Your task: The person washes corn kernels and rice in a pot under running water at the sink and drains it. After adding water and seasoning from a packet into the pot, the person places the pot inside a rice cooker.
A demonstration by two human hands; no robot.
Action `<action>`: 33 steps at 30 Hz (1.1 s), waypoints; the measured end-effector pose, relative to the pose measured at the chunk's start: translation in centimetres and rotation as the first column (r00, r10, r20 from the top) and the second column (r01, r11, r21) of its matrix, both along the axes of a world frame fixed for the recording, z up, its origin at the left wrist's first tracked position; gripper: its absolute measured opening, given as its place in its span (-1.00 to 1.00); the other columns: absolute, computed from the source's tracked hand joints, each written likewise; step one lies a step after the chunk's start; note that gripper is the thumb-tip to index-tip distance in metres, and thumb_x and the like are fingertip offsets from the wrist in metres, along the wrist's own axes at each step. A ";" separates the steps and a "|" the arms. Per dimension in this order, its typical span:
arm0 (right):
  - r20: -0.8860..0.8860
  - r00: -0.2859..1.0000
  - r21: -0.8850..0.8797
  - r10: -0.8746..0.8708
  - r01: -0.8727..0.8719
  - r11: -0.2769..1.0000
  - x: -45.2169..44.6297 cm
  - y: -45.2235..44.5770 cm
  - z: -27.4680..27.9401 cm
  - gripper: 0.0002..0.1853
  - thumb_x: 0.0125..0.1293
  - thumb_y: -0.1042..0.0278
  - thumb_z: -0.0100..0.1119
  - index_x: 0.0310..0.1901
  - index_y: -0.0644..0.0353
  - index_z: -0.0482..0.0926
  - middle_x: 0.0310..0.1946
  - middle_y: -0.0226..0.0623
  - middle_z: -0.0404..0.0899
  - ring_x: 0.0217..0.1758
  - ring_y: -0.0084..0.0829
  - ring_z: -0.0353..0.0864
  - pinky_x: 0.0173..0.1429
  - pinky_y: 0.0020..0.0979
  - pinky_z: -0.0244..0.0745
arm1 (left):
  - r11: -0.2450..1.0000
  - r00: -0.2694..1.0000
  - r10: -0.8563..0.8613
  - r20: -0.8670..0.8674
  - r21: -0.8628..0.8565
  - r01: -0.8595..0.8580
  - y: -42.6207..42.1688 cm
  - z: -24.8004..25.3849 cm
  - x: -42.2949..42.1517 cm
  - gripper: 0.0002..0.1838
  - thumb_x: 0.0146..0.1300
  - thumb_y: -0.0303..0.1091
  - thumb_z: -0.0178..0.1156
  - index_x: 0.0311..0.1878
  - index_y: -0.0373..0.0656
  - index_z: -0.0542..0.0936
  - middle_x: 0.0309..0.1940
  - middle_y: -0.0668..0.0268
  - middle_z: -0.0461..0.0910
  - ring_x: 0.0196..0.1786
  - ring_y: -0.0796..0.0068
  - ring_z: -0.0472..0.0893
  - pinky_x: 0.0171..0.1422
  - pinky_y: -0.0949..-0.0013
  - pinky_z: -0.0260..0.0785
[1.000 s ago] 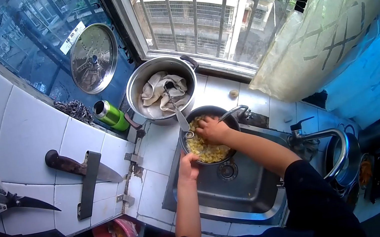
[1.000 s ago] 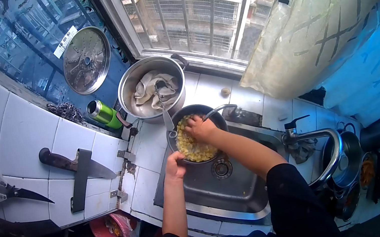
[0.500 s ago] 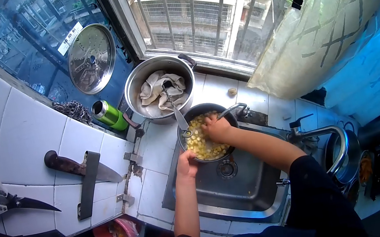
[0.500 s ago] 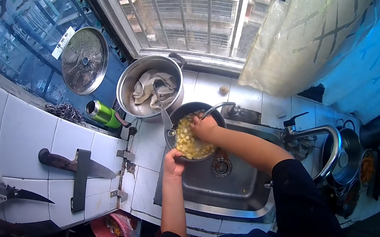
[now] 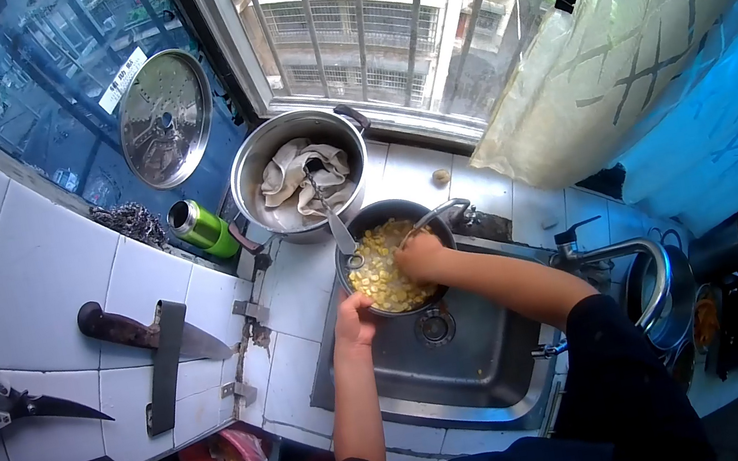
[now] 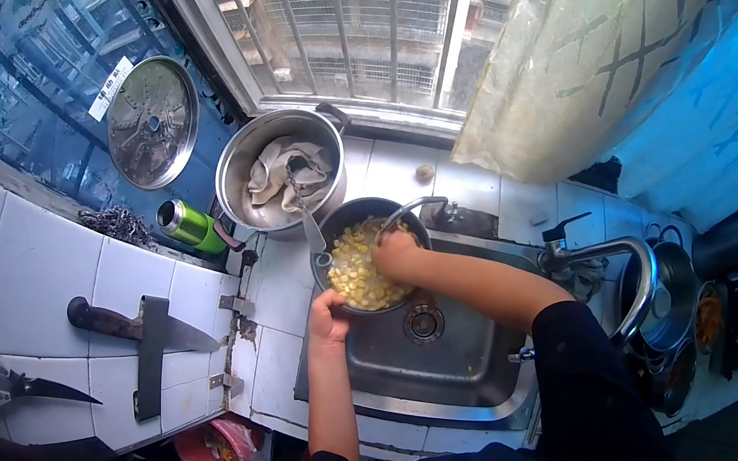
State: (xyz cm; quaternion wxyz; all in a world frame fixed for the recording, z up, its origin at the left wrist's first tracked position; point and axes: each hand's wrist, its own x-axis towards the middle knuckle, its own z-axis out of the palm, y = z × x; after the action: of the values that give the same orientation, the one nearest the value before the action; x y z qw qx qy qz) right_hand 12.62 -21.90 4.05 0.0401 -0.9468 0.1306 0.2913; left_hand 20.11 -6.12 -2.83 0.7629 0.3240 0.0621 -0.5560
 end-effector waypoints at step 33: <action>0.005 0.983 0.350 0.185 -0.175 0.920 0.3 1.6 -0.9 -0.58 0.08 0.26 0.09 0.02 0.12 0.42 0.01 -0.11 0.35 0.02 -0.17 0.44 0.03 -0.28 0.42 | 0.955 0.963 -0.184 0.198 0.267 0.127 -0.7 3.4 -2.6 -0.36 -0.22 -0.64 -0.01 0.10 -0.13 0.25 -0.15 0.24 0.37 -0.13 0.35 0.44 -0.16 0.32 0.43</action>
State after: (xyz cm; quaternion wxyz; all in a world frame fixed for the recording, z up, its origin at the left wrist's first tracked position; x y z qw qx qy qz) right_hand 12.93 -20.35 3.16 0.1787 -0.9283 -0.0102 0.3258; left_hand 17.55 -6.81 0.61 0.6714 0.4817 0.0214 -0.5628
